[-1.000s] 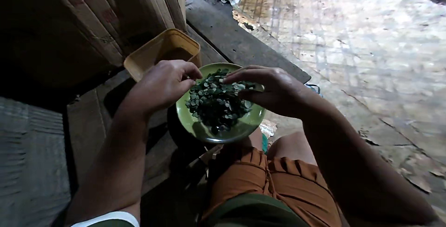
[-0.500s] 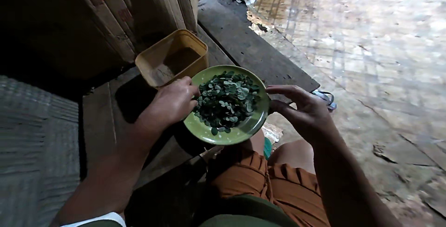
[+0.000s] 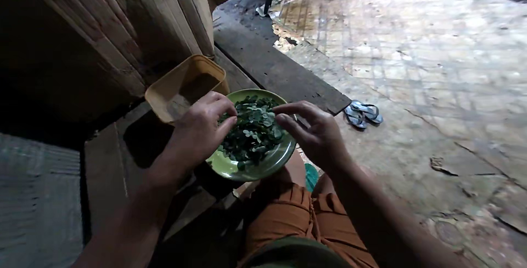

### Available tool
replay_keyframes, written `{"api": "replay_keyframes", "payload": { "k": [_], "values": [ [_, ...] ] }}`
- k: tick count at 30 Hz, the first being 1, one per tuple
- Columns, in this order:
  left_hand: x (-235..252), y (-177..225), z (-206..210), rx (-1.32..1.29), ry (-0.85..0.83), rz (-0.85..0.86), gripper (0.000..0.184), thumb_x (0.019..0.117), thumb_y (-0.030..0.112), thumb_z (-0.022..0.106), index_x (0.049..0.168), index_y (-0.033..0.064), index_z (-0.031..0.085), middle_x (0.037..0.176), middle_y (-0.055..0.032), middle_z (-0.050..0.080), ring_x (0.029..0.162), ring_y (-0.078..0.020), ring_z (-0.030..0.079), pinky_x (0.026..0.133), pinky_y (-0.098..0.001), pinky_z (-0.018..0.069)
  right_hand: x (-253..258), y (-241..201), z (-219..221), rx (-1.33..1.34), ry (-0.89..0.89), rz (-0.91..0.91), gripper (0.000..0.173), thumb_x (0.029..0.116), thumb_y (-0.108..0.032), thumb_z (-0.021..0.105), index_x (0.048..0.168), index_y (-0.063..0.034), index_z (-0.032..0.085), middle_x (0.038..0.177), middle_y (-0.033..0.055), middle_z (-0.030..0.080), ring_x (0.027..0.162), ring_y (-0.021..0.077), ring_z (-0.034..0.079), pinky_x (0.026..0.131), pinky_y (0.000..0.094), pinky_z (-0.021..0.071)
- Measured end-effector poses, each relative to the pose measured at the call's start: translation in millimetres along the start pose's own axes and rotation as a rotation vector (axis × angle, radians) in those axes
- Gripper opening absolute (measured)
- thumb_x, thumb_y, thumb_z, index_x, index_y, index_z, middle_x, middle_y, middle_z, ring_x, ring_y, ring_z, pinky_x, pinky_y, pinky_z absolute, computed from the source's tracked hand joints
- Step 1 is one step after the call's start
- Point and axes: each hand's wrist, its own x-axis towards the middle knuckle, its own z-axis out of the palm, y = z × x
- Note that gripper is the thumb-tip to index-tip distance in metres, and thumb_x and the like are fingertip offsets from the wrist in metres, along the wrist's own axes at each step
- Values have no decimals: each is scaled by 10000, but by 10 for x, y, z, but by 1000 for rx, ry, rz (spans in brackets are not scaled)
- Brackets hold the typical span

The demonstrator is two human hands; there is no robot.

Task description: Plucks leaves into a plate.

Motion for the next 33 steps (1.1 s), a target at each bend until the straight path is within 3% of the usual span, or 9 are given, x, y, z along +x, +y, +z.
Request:
{"api": "replay_keyframes", "payload": {
  "k": [3, 6, 8, 10, 12, 16, 19, 22, 33],
  "values": [
    [67, 91, 87, -7, -1, 66, 116, 965, 178, 664, 1005, 95, 734, 1156, -77, 688, 1083, -225, 663, 915, -440, 558, 97, -78, 84, -61, -37, -32, 228, 1002, -271, 637, 1118, -112, 752, 1033, 10, 702, 973, 118, 663, 879, 380, 551],
    [104, 117, 158, -78, -8, 92, 139, 964, 187, 655, 1023, 93, 739, 1168, -76, 694, 1113, -202, 660, 941, -414, 551, 164, -106, 122, -122, -64, -22, 142, 978, -198, 672, 1009, -82, 748, 934, 38, 704, 894, 173, 672, 824, 440, 545],
    [119, 96, 181, -254, -33, 51, 230, 962, 214, 663, 1142, 76, 706, 1216, -64, 681, 1157, -135, 640, 997, -339, 533, 175, -100, 117, -136, -76, -25, 133, 978, -185, 666, 991, -76, 741, 909, 37, 694, 876, 174, 663, 821, 447, 533],
    [138, 88, 188, -570, -128, -62, 462, 934, 257, 709, 1342, 65, 611, 1327, -52, 638, 1201, -91, 609, 1029, -275, 505, 168, -93, 102, -121, -75, -33, 134, 980, -177, 660, 999, -68, 735, 911, 40, 691, 874, 160, 661, 825, 427, 531],
    [154, 91, 236, -864, -203, -124, 622, 892, 234, 755, 1442, 62, 521, 1387, -36, 615, 1220, -84, 610, 1021, -254, 521, 159, -73, 108, -99, -69, -42, 136, 983, -167, 654, 1008, -60, 734, 926, 40, 700, 881, 142, 667, 838, 402, 539],
    [150, 181, 419, -1027, -89, -154, 403, 906, 3, 708, 1295, 39, 609, 1111, -9, 705, 941, -59, 689, 831, -227, 592, 159, -44, 122, -78, -65, -34, 147, 990, -177, 638, 1011, -60, 726, 926, 30, 696, 872, 109, 658, 819, 351, 537],
    [129, 212, 459, -978, -17, -192, 205, 934, -37, 669, 1123, 40, 665, 956, -3, 704, 797, -57, 681, 741, -220, 599, 150, -38, 100, -73, -56, 3, 147, 997, -198, 644, 1012, -72, 719, 917, 8, 696, 861, 72, 658, 806, 308, 548],
    [120, 193, 453, -947, -18, -213, 147, 924, -45, 679, 1042, 42, 679, 910, -9, 701, 766, -63, 682, 717, -222, 602, 135, -35, 80, -70, -59, 25, 130, 994, -189, 643, 1004, -82, 716, 911, -7, 688, 851, 49, 646, 802, 274, 533],
    [124, 176, 268, -1032, 12, -292, 123, 926, -66, 656, 1006, 25, 675, 877, -18, 713, 744, -93, 712, 724, -250, 631, 109, 87, -61, -66, -16, 130, 167, 1003, -194, 636, 1028, -44, 704, 928, 29, 688, 834, 66, 652, 762, 279, 549]
  ]
}}
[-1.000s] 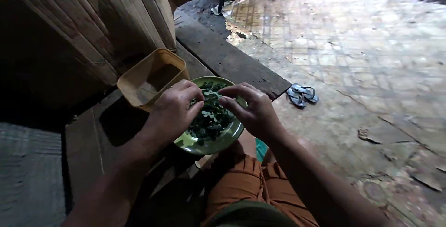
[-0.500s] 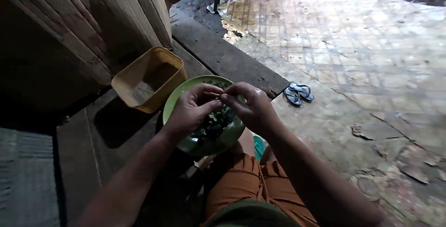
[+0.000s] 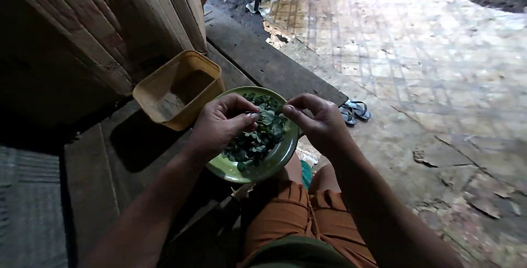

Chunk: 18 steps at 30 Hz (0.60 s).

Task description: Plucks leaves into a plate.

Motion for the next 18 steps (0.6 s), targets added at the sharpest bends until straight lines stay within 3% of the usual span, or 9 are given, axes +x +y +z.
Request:
{"api": "replay_keyframes", "payload": {
  "k": [4, 6, 8, 10, 12, 15, 18],
  "values": [
    [5, 8, -79, 161, -8, 30, 107, 930, -14, 679, 1021, 42, 687, 909, -13, 713, 788, -72, 698, 730, -225, 607, 7, 14, -31, 7, 17, 26, 157, 1006, -202, 629, 1016, -60, 698, 920, 9, 674, 837, 46, 640, 760, 258, 542],
    [7, -40, -85, 296, -45, 91, 178, 919, 73, 712, 1097, 86, 706, 1025, 14, 711, 907, -45, 673, 797, -220, 577, 10, 4, -17, 13, 12, 19, 157, 1001, -197, 639, 1014, -53, 703, 921, 17, 683, 846, 53, 644, 772, 270, 544],
    [8, -97, -55, 381, -69, 157, 301, 914, 163, 744, 1208, 115, 704, 1161, 12, 691, 1063, -51, 646, 933, -257, 550, 18, 4, 18, 8, -8, 1, 151, 999, -205, 642, 1008, -68, 705, 915, 8, 689, 841, 49, 649, 774, 267, 550],
    [9, -134, -15, 442, -66, 213, 328, 923, 205, 752, 1236, 121, 704, 1210, 6, 680, 1133, -52, 627, 989, -268, 527, 24, -42, 52, 0, -35, -17, 150, 998, -200, 644, 1011, -63, 706, 908, 16, 691, 829, 60, 656, 758, 279, 555],
    [4, -172, 14, 466, -35, 265, 242, 940, 180, 730, 1170, 105, 727, 1149, 6, 701, 1095, -42, 644, 965, -247, 539, 31, -91, 97, 7, -53, -39, 134, 992, -195, 651, 1002, -74, 710, 906, -5, 689, 829, 33, 649, 765, 244, 551],
    [0, -195, 24, 509, 20, 300, 92, 968, 155, 689, 1018, 94, 737, 963, 31, 724, 894, 1, 671, 833, -203, 563, 50, -135, 154, 21, -79, -67, 127, 993, -210, 648, 986, -99, 708, 893, -36, 680, 812, 0, 635, 750, 217, 541],
    [6, -185, -20, 560, 18, 313, 93, 977, 166, 682, 1005, 97, 738, 933, 28, 718, 857, -1, 668, 805, -200, 560, 66, -131, 168, 23, -83, -80, 123, 997, -207, 643, 983, -100, 703, 892, -40, 678, 818, -8, 634, 750, 206, 540]
  ]
}}
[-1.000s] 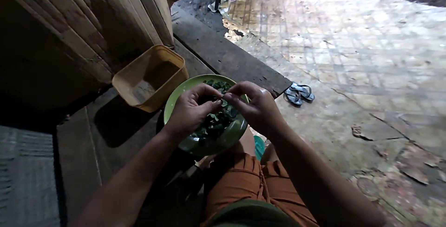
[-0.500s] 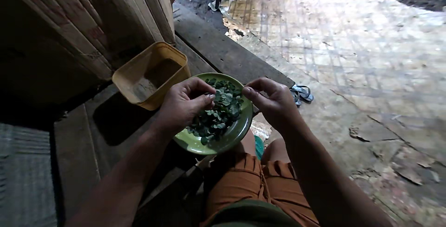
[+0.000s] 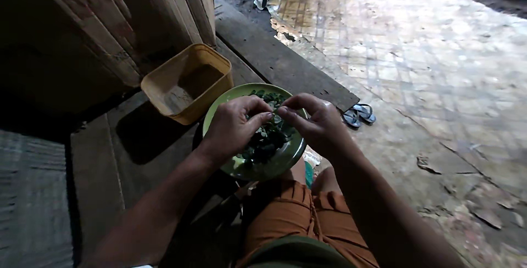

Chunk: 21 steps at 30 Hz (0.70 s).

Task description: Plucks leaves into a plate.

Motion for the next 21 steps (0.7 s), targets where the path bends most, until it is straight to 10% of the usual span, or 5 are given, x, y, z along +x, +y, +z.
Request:
{"api": "replay_keyframes", "payload": {
  "k": [4, 10, 15, 21],
  "values": [
    [60, -18, -198, 143, 76, 16, 135, 987, 167, 659, 1020, 60, 734, 962, -35, 723, 892, -63, 678, 845, -268, 562, 15, 47, -54, -47, 21, 22, 149, 1002, -187, 634, 1012, -50, 692, 922, 21, 682, 827, 49, 654, 745, 257, 563],
    [175, -329, -764, 461, 378, -62, 255, 1041, 210, 572, 1131, 7, 697, 1088, -157, 706, 1025, -197, 677, 941, -364, 532, 21, 48, -5, -223, -53, -42, 180, 995, -233, 642, 1020, -100, 761, 986, 30, 727, 990, 170, 671, 1023, 524, 438],
    [153, -595, -883, 597, 268, -246, 330, 1050, 207, 552, 1282, 5, 671, 1326, -230, 636, 1284, -414, 563, 1089, -583, 406, -4, -20, 73, -423, -104, -165, 256, 948, -197, 674, 1187, -150, 751, 1147, 55, 726, 1117, 282, 645, 1042, 597, 395],
    [186, -427, -679, 489, 237, -109, 316, 1025, 197, 573, 1269, 37, 694, 1390, -192, 606, 1353, -347, 518, 1141, -486, 383, -22, -128, 323, -593, -109, -338, 107, 894, -222, 752, 929, -120, 756, 1045, 86, 710, 1101, 309, 643, 1098, 600, 365]
  ]
}}
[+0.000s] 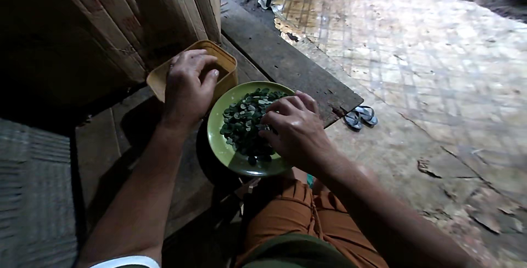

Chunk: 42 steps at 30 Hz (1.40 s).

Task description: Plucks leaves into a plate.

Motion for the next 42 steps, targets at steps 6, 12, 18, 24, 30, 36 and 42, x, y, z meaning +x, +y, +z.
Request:
{"api": "replay_keyframes", "payload": {
  "k": [6, 12, 18, 24, 30, 36, 42],
  "values": [
    [-93, 353, -26, -428, -235, -14, 219, 1019, 184, 609, 1188, 98, 717, 1189, -23, 697, 1079, -46, 652, 952, -264, 540, 33, 150, -98, 248, 39, 133, 124, 948, -152, 674, 1001, -87, 764, 1006, 90, 722, 1034, 284, 661, 1020, 590, 412],
    [-165, 553, 53, -894, -502, -138, 264, 1015, 144, 613, 1262, 66, 661, 1126, 1, 714, 998, -36, 674, 896, -225, 560, -25, 241, -229, 786, 142, 405, 105, 979, -205, 670, 997, -112, 713, 926, -51, 692, 839, 13, 643, 747, 223, 546],
    [-220, 676, 95, -1068, -482, -298, 539, 934, 84, 691, 1440, 71, 506, 1235, -34, 657, 1019, -99, 679, 879, -260, 586, -26, 179, -208, 1060, 255, 516, 74, 991, -127, 640, 1019, -85, 694, 829, -33, 677, 734, 39, 641, 663, 209, 558],
    [-322, 872, 146, -1033, -248, -387, 193, 1020, 87, 612, 1209, 68, 579, 1045, -37, 681, 880, -114, 714, 787, -286, 628, 15, 123, -49, 358, 476, 299, 173, 964, -208, 682, 994, -51, 748, 1006, 93, 709, 1000, 213, 646, 970, 468, 449],
    [-372, 915, 204, -1055, -261, -361, 239, 1024, 64, 593, 1256, 44, 645, 1060, -34, 701, 889, -86, 689, 792, -238, 593, 59, 6, 80, 84, 525, 173, 117, 938, -169, 689, 1006, -121, 771, 1007, 69, 725, 1027, 246, 656, 1072, 536, 373],
    [-340, 865, 217, -1073, -200, -434, 150, 998, 28, 621, 1130, 40, 693, 944, -17, 712, 792, -83, 695, 748, -241, 607, 5, -34, -38, 278, 408, 176, 178, 943, -108, 654, 1076, -89, 771, 1082, 59, 728, 1059, 212, 650, 1003, 490, 430],
    [-308, 833, 217, -1132, -198, -491, 129, 988, 21, 638, 1104, 33, 692, 921, -33, 725, 790, -109, 725, 764, -268, 630, -62, 138, -146, 389, 412, 282, 153, 947, -167, 691, 1064, -98, 761, 1070, 47, 716, 1069, 192, 642, 995, 469, 460]
  ]
}}
